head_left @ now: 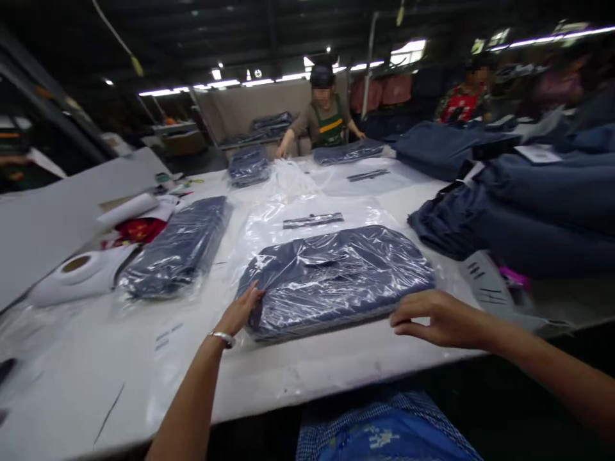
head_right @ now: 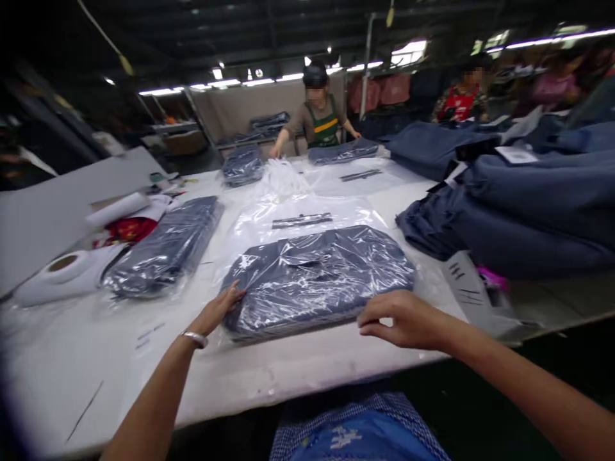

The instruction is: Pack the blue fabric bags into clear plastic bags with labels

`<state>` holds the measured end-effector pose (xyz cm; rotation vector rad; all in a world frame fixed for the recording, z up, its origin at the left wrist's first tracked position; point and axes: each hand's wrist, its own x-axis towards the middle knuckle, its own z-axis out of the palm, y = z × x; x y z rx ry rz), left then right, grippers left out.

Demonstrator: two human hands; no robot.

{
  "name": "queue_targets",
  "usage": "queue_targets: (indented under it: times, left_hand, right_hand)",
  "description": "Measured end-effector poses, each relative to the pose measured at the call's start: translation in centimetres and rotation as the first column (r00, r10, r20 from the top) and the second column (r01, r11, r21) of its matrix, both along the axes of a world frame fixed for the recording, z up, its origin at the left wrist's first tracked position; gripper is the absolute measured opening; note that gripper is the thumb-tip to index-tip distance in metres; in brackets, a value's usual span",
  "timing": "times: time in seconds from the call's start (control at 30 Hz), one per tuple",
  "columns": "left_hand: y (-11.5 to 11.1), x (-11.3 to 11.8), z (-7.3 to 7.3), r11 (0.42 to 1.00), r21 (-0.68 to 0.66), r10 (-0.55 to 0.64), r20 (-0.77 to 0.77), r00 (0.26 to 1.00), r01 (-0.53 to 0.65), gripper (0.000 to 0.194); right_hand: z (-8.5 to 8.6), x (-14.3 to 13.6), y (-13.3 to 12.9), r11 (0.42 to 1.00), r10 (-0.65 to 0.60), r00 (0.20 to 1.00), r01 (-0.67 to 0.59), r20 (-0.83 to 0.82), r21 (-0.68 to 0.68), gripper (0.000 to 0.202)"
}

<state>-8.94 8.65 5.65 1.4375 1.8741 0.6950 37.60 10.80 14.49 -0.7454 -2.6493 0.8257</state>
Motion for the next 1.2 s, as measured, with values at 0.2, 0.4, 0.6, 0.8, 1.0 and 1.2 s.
queue_targets:
  times: [0.2, 0.4, 0.6, 0.8, 1.0, 1.2]
  left_hand:
    - [-0.7, -0.5, -1.2, 0.994, -0.035, 0.112, 0.305, 0.946, -0.106, 0.073]
    - [-1.1, -0.1, -1.2, 0.986, -0.034, 0.16, 0.438, 0.885, -0.161, 0.075]
    - [-1.6, 0.2, -1.2, 0.989, 0.013, 0.129, 0.384, 0.914, -0.145, 0.07]
    - [-2.0, 0.1, -1.7, 0.989, 0.072, 0.102, 0.289, 0.952, -0.128, 0.064]
    - [-2.1, 0.3, -1.9, 0.986, 0.111, 0.104, 0.187, 0.977, -0.126, 0.06]
    - [-2.0, 0.0, -2.6, 0.985, 0.095, 0.119, 0.236, 0.964, -0.144, 0.065]
  right_hand:
    - [0.9, -14.6, 6.6, 0.9, 0.368, 0.929, -0.368, -0.044, -0.235, 0.02]
    - [-3.3, -26.3, 12.0, 0.802, 0.562, 0.822, -0.515, 0.091, -0.303, 0.027]
    - [-6.5, -33.0, 14.1, 0.796, 0.58, 0.71, -0.599, 0.399, -0.091, 0.025]
    - [-6.1, -34.9, 14.0, 0.75, 0.493, 0.64, -0.656, 0.59, 0.085, 0.029]
    - [-6.3, -36.4, 13.8, 0.752, 0.366, 0.654, -0.627, 0.662, 0.204, 0.045]
    - [-7.5, -36.2, 16.3, 0.877, 0.311, 0.748, -0.464, 0.587, 0.127, 0.043]
